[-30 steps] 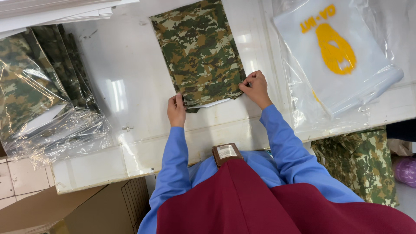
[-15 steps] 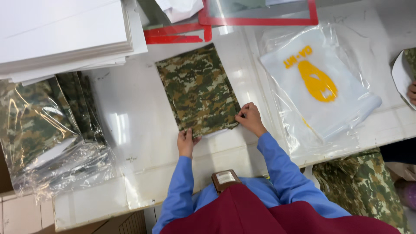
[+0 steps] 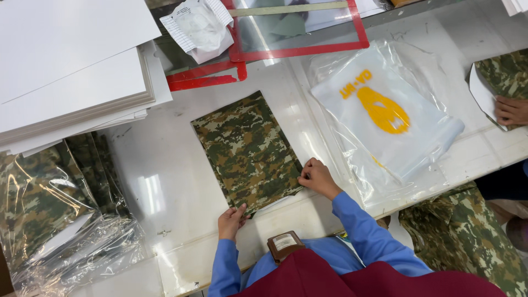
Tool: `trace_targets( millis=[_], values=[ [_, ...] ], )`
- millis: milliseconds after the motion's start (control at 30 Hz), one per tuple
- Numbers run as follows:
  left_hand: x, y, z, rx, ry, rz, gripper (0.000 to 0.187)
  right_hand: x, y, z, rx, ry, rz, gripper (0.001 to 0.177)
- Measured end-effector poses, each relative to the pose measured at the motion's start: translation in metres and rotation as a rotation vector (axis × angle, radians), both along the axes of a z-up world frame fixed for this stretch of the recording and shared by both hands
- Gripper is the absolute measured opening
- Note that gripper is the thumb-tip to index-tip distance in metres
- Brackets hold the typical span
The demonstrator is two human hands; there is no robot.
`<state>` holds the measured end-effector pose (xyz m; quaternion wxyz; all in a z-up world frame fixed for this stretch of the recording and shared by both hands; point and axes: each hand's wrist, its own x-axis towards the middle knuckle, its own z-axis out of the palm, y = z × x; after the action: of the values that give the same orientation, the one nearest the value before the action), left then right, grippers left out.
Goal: The person folds camouflage-patterned garments around white boards and places them into plastic bags.
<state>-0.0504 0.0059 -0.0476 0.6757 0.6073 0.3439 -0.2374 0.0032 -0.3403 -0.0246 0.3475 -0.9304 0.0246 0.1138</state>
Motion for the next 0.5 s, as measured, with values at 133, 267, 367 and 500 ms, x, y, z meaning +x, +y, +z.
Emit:
trace_targets(
  millis=[133, 267, 367, 500],
  values=[
    [-0.011, 0.01, -0.003, 0.153, 0.014, -0.104, 0.062, 0.005, -0.053, 0.039, 0.105, 0.08, 0.055, 0.024],
    [-0.019, 0.011, 0.033, 0.197, 0.01, -0.234, 0.041, 0.025, -0.162, 0.073, -0.28, -0.151, -0.231, 0.029],
    [-0.028, 0.011, 0.054, 0.402, 0.089, -0.412, 0.042, 0.028, -0.208, 0.087, -0.393, 0.16, -0.332, 0.062],
    [-0.03, 0.01, 0.068, 0.503, 0.116, -0.477, 0.047, 0.025, -0.216, 0.064, -0.134, 0.171, -0.43, 0.027]
  ],
)
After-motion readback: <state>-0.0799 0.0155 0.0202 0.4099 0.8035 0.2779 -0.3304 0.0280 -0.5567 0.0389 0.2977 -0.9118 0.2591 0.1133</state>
